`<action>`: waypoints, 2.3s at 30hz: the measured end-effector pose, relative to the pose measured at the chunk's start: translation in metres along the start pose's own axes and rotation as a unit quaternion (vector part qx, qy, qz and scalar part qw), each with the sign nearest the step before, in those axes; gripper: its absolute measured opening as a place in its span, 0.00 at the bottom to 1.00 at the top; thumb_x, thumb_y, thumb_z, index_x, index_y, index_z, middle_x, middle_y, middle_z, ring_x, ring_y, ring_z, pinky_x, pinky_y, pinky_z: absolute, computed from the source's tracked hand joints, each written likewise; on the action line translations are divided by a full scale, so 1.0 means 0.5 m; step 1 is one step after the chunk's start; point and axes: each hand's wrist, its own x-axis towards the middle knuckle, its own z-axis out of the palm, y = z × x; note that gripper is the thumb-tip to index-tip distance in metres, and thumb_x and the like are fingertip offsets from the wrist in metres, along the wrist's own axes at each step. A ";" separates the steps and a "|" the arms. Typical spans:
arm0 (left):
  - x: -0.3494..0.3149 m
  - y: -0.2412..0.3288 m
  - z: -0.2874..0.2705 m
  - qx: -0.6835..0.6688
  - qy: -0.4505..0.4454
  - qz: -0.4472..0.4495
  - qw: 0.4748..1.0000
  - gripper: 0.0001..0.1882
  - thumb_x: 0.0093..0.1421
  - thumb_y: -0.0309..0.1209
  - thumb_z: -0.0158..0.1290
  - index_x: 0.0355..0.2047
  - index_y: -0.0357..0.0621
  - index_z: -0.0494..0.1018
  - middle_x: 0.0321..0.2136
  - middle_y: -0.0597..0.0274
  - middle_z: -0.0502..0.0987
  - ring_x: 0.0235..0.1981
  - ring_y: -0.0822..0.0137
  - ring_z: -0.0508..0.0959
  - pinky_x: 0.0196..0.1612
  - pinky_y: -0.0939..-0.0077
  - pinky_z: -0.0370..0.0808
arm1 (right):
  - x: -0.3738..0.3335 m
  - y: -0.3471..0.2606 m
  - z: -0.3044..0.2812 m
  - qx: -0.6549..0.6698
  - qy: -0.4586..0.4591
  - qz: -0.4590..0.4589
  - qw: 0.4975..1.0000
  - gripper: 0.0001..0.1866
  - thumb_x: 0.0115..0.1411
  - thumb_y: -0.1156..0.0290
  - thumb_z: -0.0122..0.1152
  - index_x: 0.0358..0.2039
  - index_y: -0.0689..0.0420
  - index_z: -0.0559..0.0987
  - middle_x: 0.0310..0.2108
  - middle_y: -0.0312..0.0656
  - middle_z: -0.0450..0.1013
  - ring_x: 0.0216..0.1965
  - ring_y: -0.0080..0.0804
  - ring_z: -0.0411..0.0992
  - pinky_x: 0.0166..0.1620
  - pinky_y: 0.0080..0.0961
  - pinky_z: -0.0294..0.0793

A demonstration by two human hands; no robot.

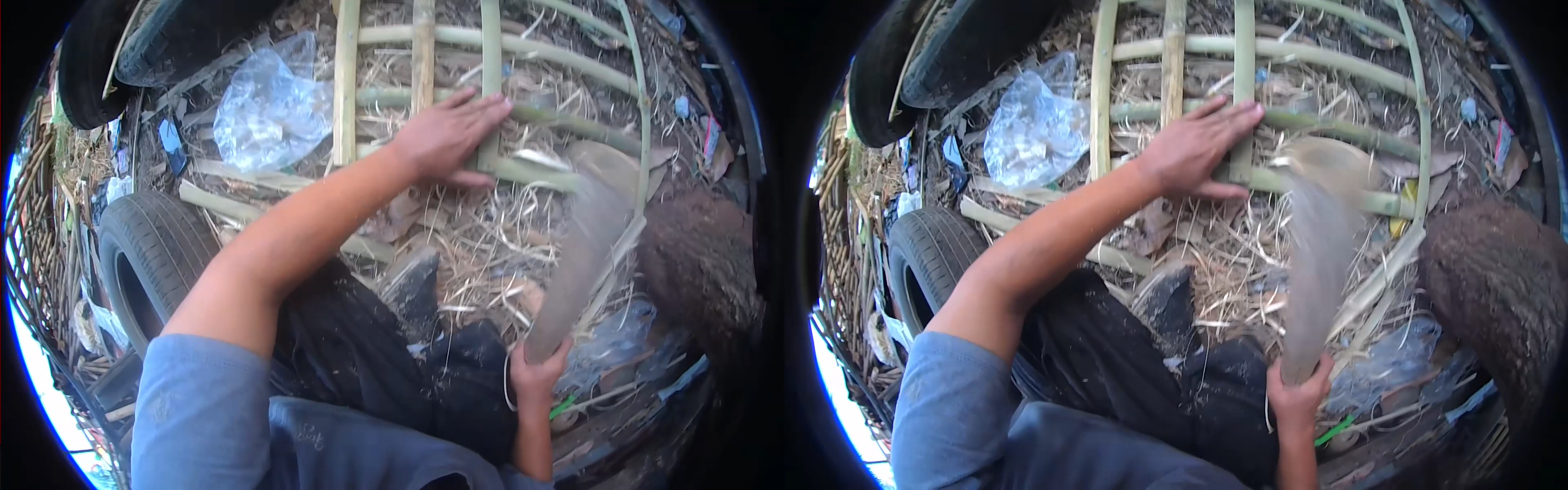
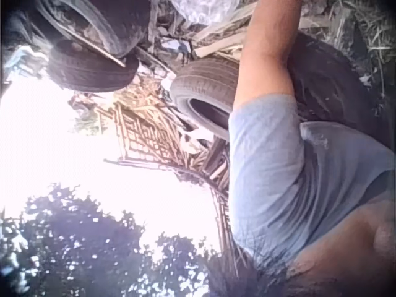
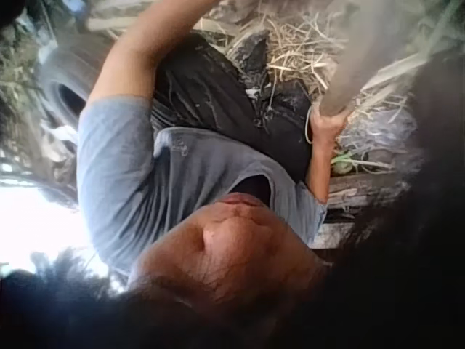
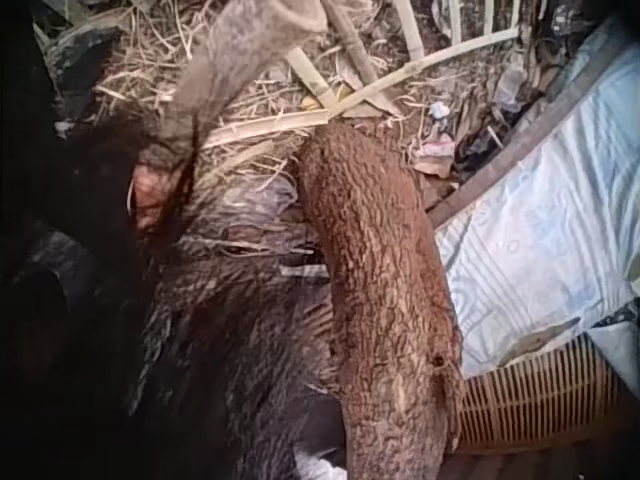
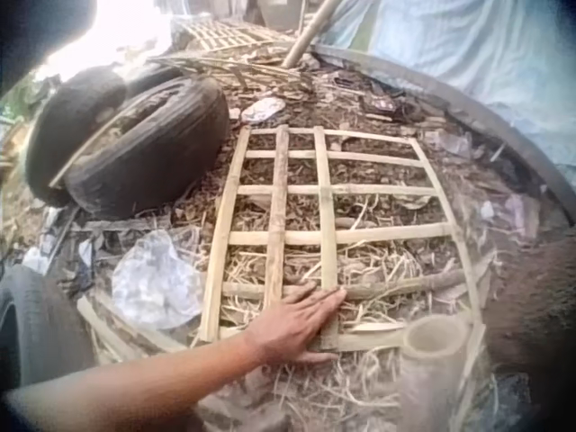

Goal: The person constructs a grid using bamboo strips by weaving them together and securing the joints by hand and with a wooden mallet.

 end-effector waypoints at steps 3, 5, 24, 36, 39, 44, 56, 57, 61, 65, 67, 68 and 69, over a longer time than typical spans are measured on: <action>-0.012 -0.013 0.015 0.032 0.005 0.009 0.999 0.53 0.60 0.62 0.51 0.70 0.34 0.46 0.67 0.45 0.60 0.71 0.58 0.56 0.75 0.61 0.44 | 0.027 0.010 0.016 -0.167 -0.090 0.046 0.981 0.26 0.47 0.72 0.69 0.46 0.62 0.68 0.30 0.54 0.78 0.34 0.55 0.80 0.40 0.44 0.78; -0.003 -0.016 0.015 0.034 0.010 0.012 0.999 0.52 0.61 0.61 0.50 0.70 0.34 0.46 0.67 0.44 0.60 0.71 0.58 0.57 0.75 0.60 0.44 | 0.015 -0.008 -0.001 -0.072 -0.038 0.028 0.996 0.26 0.48 0.73 0.69 0.46 0.63 0.68 0.30 0.53 0.78 0.34 0.52 0.80 0.40 0.42 0.78; -0.012 -0.009 0.020 0.028 0.016 0.030 0.999 0.41 0.68 0.50 0.46 0.70 0.34 0.48 0.67 0.47 0.60 0.71 0.57 0.56 0.74 0.57 0.47 | 0.005 -0.016 -0.020 -0.019 -0.039 0.013 0.999 0.26 0.47 0.73 0.69 0.46 0.62 0.69 0.30 0.53 0.77 0.33 0.51 0.80 0.38 0.41 0.78; -0.009 -0.007 0.003 0.007 -0.001 0.024 1.000 0.65 0.43 0.57 0.68 0.70 0.35 0.47 0.67 0.47 0.61 0.70 0.57 0.60 0.74 0.60 0.48 | 0.011 -0.014 0.006 -0.011 -0.035 -0.061 0.997 0.26 0.48 0.73 0.70 0.47 0.63 0.70 0.31 0.53 0.78 0.33 0.52 0.80 0.37 0.41 0.78; -0.013 -0.011 0.006 -0.005 -0.002 0.016 1.000 0.65 0.42 0.55 0.69 0.71 0.35 0.46 0.67 0.48 0.61 0.70 0.58 0.59 0.74 0.60 0.48 | 0.019 -0.026 0.004 -0.117 -0.072 -0.036 0.990 0.26 0.48 0.72 0.69 0.47 0.62 0.70 0.30 0.56 0.77 0.33 0.55 0.80 0.37 0.42 0.78; -0.006 -0.009 0.004 0.005 -0.009 0.024 1.000 0.63 0.44 0.50 0.69 0.70 0.36 0.46 0.67 0.48 0.61 0.70 0.60 0.58 0.74 0.59 0.48 | 0.028 -0.023 0.014 -0.126 -0.098 -0.002 0.987 0.25 0.48 0.70 0.69 0.46 0.62 0.72 0.30 0.59 0.77 0.33 0.60 0.78 0.37 0.46 0.78; -0.003 -0.008 0.003 0.008 -0.011 0.026 1.000 0.66 0.42 0.53 0.69 0.71 0.35 0.43 0.69 0.46 0.56 0.71 0.60 0.56 0.75 0.60 0.44 | 0.007 -0.027 0.013 -0.073 -0.084 0.005 0.994 0.24 0.47 0.74 0.69 0.45 0.63 0.72 0.31 0.55 0.77 0.34 0.54 0.80 0.39 0.42 0.79; -0.007 -0.003 0.004 0.014 -0.038 0.010 0.999 0.66 0.43 0.55 0.69 0.71 0.35 0.43 0.70 0.47 0.55 0.72 0.60 0.55 0.75 0.60 0.44 | 0.016 -0.022 0.021 -0.127 -0.098 0.015 0.987 0.24 0.48 0.72 0.69 0.45 0.63 0.72 0.30 0.55 0.78 0.35 0.53 0.80 0.39 0.41 0.79; 0.002 -0.005 -0.007 0.022 -0.056 0.016 0.998 0.68 0.43 0.57 0.68 0.71 0.36 0.41 0.71 0.49 0.54 0.73 0.62 0.52 0.76 0.61 0.41 | 0.000 -0.040 0.001 0.066 0.000 -0.007 0.998 0.24 0.48 0.70 0.69 0.44 0.62 0.72 0.29 0.58 0.77 0.34 0.59 0.78 0.38 0.46 0.77; -0.011 0.004 -0.012 0.031 -0.065 0.011 0.997 0.67 0.43 0.55 0.69 0.72 0.36 0.42 0.71 0.51 0.54 0.73 0.63 0.51 0.76 0.60 0.41 | 0.003 -0.030 0.011 -0.105 -0.064 -0.009 0.992 0.22 0.49 0.74 0.68 0.44 0.63 0.72 0.31 0.51 0.78 0.32 0.48 0.80 0.38 0.38 0.78; -0.005 0.002 -0.004 0.032 -0.073 0.014 0.997 0.67 0.43 0.55 0.69 0.72 0.36 0.42 0.71 0.51 0.54 0.73 0.63 0.51 0.75 0.59 0.40 | -0.010 -0.040 0.001 -0.042 -0.036 -0.016 0.998 0.22 0.48 0.73 0.68 0.44 0.63 0.72 0.31 0.53 0.77 0.32 0.52 0.79 0.38 0.41 0.78; -0.003 0.000 -0.003 0.032 -0.072 0.014 0.997 0.67 0.43 0.55 0.69 0.72 0.36 0.42 0.71 0.51 0.54 0.73 0.63 0.51 0.75 0.59 0.40 | -0.010 -0.041 -0.001 0.022 -0.009 -0.021 1.000 0.21 0.48 0.72 0.67 0.43 0.62 0.72 0.31 0.54 0.77 0.33 0.56 0.79 0.38 0.43 0.77; 0.000 -0.001 -0.006 0.039 -0.063 0.018 0.997 0.67 0.42 0.55 0.69 0.71 0.36 0.42 0.71 0.51 0.54 0.73 0.63 0.51 0.75 0.59 0.40 | 0.000 -0.031 0.006 -0.009 -0.032 0.014 0.999 0.22 0.48 0.72 0.68 0.44 0.62 0.72 0.31 0.55 0.77 0.34 0.57 0.79 0.38 0.45 0.77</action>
